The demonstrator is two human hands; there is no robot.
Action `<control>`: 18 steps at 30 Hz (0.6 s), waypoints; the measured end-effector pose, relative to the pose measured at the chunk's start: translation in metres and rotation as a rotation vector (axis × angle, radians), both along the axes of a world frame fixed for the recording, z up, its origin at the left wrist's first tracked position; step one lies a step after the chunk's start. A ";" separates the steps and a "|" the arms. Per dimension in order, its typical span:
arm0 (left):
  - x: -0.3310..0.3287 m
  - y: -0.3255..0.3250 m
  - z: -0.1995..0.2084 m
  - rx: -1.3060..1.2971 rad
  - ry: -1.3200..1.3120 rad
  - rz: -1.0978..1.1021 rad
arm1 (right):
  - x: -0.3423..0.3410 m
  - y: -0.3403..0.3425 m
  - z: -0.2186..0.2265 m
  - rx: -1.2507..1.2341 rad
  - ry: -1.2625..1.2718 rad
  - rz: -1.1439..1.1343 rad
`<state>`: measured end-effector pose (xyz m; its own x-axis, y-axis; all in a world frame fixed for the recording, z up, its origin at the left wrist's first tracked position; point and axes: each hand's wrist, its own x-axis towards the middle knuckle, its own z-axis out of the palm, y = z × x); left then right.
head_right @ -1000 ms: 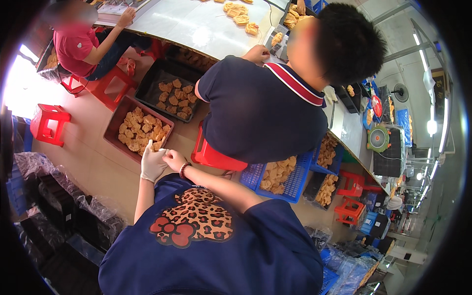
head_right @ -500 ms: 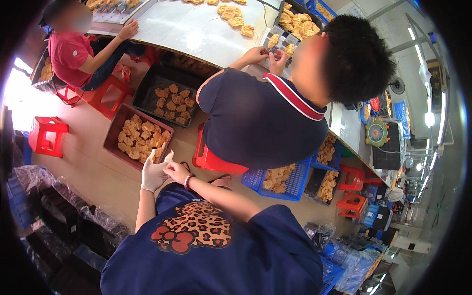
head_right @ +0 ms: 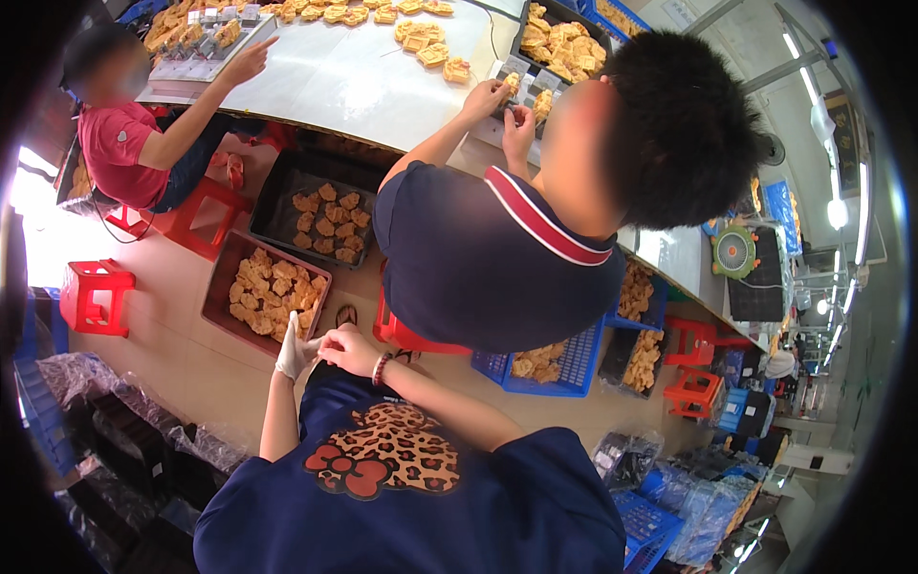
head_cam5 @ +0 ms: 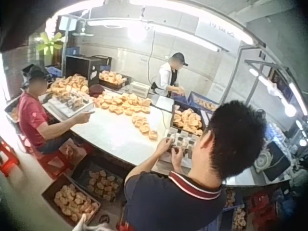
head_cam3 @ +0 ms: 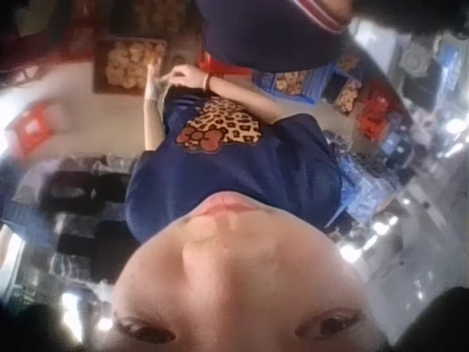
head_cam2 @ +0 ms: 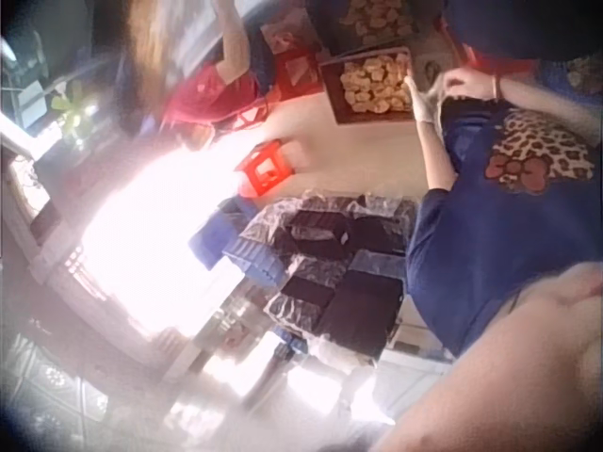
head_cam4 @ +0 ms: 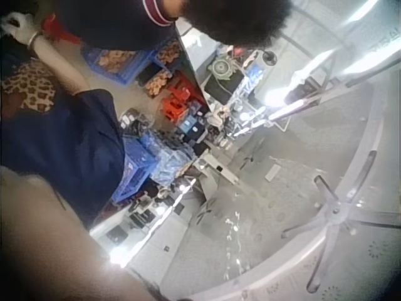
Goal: Assemble small plastic toy parts and organize them into bins on a factory workbench.
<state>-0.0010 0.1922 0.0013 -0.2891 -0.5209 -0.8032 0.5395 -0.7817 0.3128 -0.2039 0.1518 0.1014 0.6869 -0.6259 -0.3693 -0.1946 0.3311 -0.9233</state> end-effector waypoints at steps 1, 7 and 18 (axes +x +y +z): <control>-0.006 -0.012 0.029 0.002 0.152 -0.074 | 0.010 -0.004 -0.004 -0.059 0.050 0.042; -0.016 -0.053 0.081 -0.453 -0.540 -0.072 | 0.081 -0.029 -0.035 -0.176 0.384 -0.037; 0.062 -0.090 0.088 -1.117 -3.420 -2.096 | 0.115 -0.089 -0.062 0.405 0.296 -0.413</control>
<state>0.0606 0.1027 0.0898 -0.5599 -0.8054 -0.1944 0.1350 0.1428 -0.9805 -0.0885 0.0623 0.0393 0.2522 -0.5881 -0.7684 -0.2040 0.7439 -0.6364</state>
